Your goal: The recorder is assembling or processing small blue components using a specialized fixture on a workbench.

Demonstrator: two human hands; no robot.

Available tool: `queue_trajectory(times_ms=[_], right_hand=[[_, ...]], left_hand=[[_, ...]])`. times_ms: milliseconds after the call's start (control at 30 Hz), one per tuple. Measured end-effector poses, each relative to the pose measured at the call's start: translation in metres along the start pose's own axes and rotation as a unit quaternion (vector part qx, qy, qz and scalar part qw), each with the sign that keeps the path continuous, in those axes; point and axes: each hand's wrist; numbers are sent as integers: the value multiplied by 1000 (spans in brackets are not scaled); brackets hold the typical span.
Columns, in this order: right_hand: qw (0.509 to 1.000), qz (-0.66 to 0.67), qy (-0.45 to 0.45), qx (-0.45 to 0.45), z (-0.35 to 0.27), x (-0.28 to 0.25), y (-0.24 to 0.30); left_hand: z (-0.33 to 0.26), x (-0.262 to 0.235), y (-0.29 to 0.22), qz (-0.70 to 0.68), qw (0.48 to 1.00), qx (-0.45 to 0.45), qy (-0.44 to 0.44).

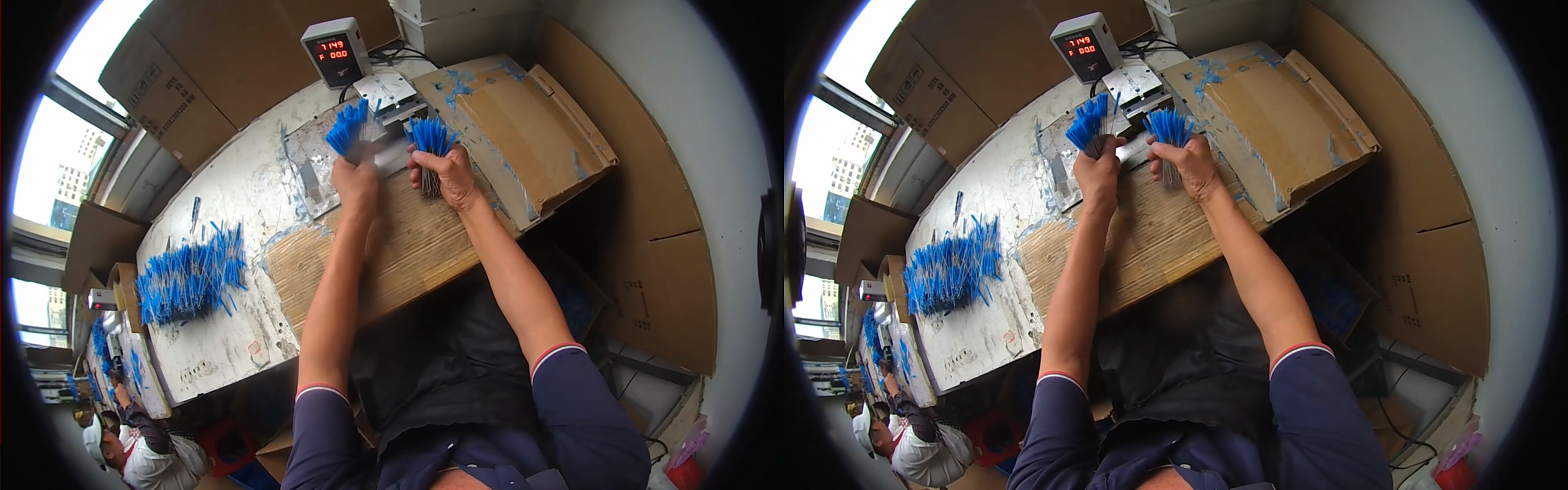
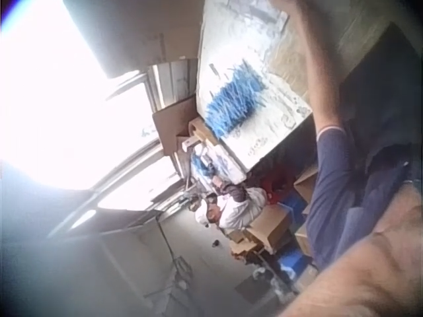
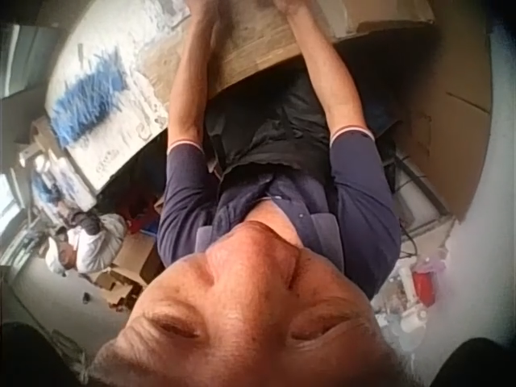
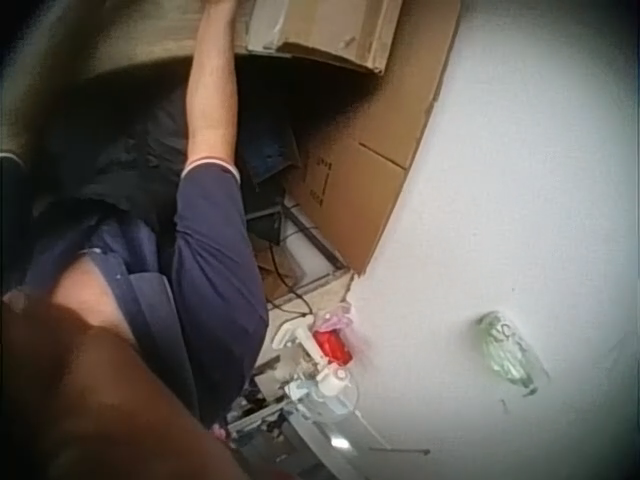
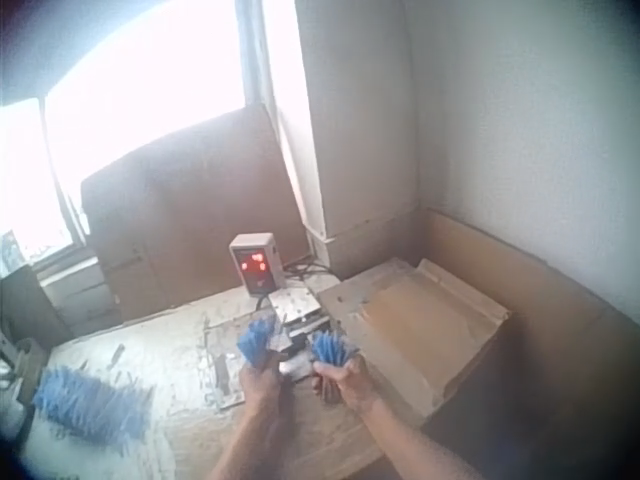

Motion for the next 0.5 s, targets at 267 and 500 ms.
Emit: queue_trajectory(times_ms=[267,500], right_hand=[[999,-43,18,-1,-2,5,1],[1000,-28,9,-8,2,-2,-2]], left_hand=[[-10,12,-44,-184,971,-131,82],[-12,23,-56,-167,975,-141,39]])
Point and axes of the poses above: each hand's wrist, its own z-axis towards the middle knuckle, its own x-axis out of the palm, y = z × x, and after that the axes turned 14 degrees about z, right-handed
